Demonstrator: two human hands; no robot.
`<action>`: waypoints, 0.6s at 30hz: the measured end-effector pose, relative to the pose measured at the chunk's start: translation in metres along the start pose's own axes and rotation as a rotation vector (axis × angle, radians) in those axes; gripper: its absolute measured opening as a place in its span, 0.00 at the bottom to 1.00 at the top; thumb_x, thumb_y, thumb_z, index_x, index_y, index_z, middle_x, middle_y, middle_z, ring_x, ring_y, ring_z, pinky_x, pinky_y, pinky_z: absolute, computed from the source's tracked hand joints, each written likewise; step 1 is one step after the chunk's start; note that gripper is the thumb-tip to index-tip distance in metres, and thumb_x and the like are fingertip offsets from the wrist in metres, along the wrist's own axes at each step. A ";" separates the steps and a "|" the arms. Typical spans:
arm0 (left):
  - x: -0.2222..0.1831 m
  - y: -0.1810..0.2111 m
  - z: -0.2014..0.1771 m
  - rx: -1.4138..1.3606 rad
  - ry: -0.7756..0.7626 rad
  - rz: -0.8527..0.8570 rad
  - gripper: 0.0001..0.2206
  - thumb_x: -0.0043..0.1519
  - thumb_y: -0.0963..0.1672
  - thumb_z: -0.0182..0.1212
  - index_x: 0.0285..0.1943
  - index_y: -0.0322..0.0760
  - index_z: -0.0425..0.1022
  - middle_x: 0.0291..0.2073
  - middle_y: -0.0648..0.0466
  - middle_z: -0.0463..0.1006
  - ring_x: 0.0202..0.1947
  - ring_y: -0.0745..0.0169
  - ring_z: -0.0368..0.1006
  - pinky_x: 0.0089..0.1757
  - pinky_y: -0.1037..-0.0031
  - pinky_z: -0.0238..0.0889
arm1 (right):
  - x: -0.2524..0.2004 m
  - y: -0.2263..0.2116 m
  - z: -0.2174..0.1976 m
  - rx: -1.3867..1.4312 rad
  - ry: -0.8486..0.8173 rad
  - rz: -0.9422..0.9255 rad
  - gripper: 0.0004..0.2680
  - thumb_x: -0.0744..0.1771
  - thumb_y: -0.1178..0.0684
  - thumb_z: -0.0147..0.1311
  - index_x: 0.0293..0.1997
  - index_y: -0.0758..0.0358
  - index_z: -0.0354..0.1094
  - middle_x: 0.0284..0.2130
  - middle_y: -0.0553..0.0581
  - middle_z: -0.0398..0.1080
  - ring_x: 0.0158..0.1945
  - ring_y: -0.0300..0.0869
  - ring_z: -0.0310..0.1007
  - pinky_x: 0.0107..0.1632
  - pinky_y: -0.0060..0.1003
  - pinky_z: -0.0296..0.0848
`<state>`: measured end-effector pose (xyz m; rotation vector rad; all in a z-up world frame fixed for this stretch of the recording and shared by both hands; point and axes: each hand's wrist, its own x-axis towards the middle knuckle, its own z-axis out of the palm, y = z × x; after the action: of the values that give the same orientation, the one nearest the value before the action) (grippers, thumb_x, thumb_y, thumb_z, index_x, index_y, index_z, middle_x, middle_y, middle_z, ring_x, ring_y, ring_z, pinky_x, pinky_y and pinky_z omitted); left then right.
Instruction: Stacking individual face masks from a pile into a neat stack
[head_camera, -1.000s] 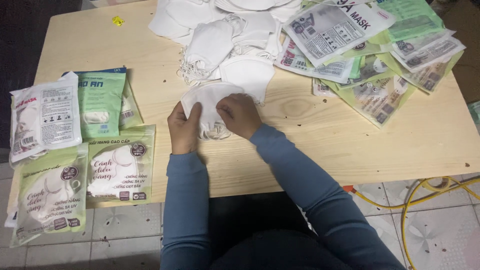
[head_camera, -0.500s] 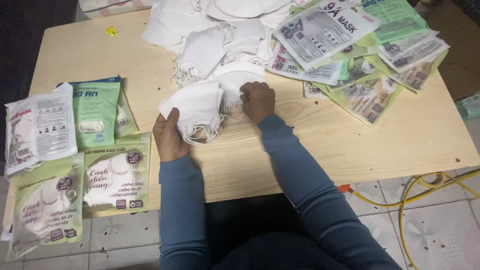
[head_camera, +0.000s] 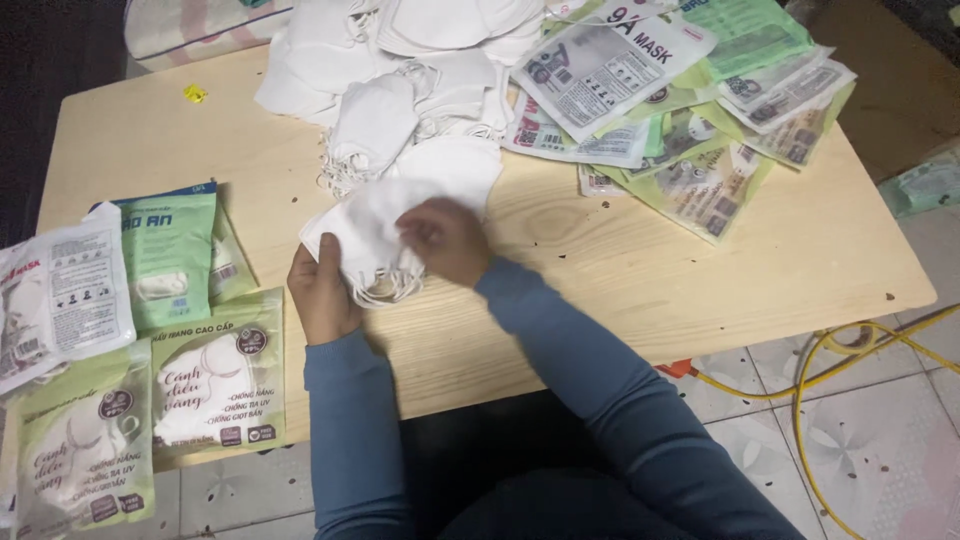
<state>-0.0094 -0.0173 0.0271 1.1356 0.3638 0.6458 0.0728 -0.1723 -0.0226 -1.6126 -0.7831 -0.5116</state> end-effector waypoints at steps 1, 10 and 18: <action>0.004 -0.006 -0.005 -0.001 -0.005 0.000 0.09 0.65 0.40 0.61 0.52 0.29 0.75 0.40 0.45 0.83 0.40 0.60 0.83 0.42 0.73 0.80 | 0.000 -0.006 0.002 -0.003 0.004 -0.001 0.08 0.61 0.60 0.64 0.41 0.56 0.76 0.28 0.55 0.76 0.29 0.48 0.76 0.36 0.42 0.77; 0.019 -0.029 -0.029 0.138 -0.235 0.042 0.14 0.66 0.48 0.66 0.54 0.36 0.76 0.39 0.47 0.82 0.40 0.60 0.82 0.41 0.73 0.77 | -0.010 -0.012 0.011 -0.044 -0.224 0.118 0.06 0.62 0.61 0.61 0.40 0.60 0.76 0.27 0.58 0.75 0.31 0.52 0.77 0.38 0.45 0.75; 0.000 0.006 -0.021 0.116 0.045 0.121 0.24 0.62 0.36 0.64 0.69 0.33 0.66 0.48 0.47 0.78 0.46 0.61 0.78 0.47 0.71 0.77 | 0.005 -0.019 -0.013 -0.095 -0.303 0.056 0.32 0.56 0.36 0.77 0.65 0.48 0.67 0.62 0.61 0.66 0.65 0.66 0.66 0.64 0.61 0.65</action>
<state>-0.0229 -0.0003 0.0245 1.2624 0.3776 0.7652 0.0631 -0.1827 -0.0036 -1.8209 -0.9453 -0.2699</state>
